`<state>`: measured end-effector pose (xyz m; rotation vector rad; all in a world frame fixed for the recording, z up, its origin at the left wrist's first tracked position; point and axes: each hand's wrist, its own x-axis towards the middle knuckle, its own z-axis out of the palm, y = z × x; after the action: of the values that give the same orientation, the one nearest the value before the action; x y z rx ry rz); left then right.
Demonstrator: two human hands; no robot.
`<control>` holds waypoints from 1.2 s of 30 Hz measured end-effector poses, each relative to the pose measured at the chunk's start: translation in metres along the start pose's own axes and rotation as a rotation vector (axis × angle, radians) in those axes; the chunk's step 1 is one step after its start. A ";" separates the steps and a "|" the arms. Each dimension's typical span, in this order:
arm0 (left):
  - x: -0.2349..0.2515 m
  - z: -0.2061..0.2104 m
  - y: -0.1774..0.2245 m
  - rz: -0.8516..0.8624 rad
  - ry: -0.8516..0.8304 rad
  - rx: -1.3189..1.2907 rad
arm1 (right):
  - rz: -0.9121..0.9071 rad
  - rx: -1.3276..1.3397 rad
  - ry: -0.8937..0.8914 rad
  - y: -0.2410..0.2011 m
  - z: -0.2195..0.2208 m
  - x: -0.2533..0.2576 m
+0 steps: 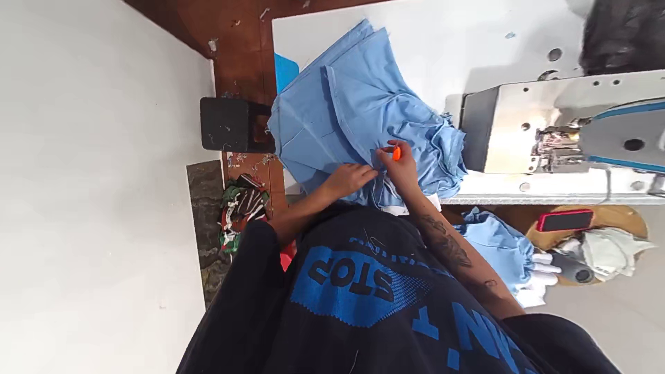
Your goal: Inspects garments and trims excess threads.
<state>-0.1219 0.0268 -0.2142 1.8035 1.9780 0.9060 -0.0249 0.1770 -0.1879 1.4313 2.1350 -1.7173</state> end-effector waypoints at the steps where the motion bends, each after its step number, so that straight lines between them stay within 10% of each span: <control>1: -0.011 0.006 0.004 -0.020 -0.035 -0.028 | -0.067 -0.082 0.020 0.001 -0.001 0.002; 6: -0.043 0.008 0.019 -0.197 -0.276 -0.202 | -0.407 -0.392 -0.011 -0.031 0.005 0.011; 8: -0.044 -0.006 0.022 -0.423 -0.131 -0.184 | -0.474 -0.458 -0.064 -0.049 0.019 0.027; 11: -0.030 -0.030 0.006 -0.883 0.162 -0.040 | -0.391 -0.591 -0.146 -0.071 0.049 0.059; 16: -0.004 -0.030 -0.026 -1.283 0.053 -0.026 | -0.257 -0.797 -0.194 -0.082 0.083 0.096; 20: -0.023 -0.041 -0.016 -1.284 0.041 -0.129 | -0.348 -0.503 -0.023 -0.088 0.021 0.085; 27: -0.101 -0.083 0.017 -0.851 0.525 0.066 | -0.278 -0.369 0.201 -0.007 -0.155 -0.005; 32: -0.145 -0.055 0.005 -0.839 0.055 0.103 | -0.150 -0.684 0.003 0.053 -0.142 -0.041; 36: -0.170 -0.030 0.012 -0.751 0.198 0.138 | -0.356 -0.598 -0.013 0.035 -0.111 -0.054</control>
<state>-0.1042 -0.1449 -0.2148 0.8869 2.5982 0.7148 0.0826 0.2303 -0.1424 0.9152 2.6906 -0.9855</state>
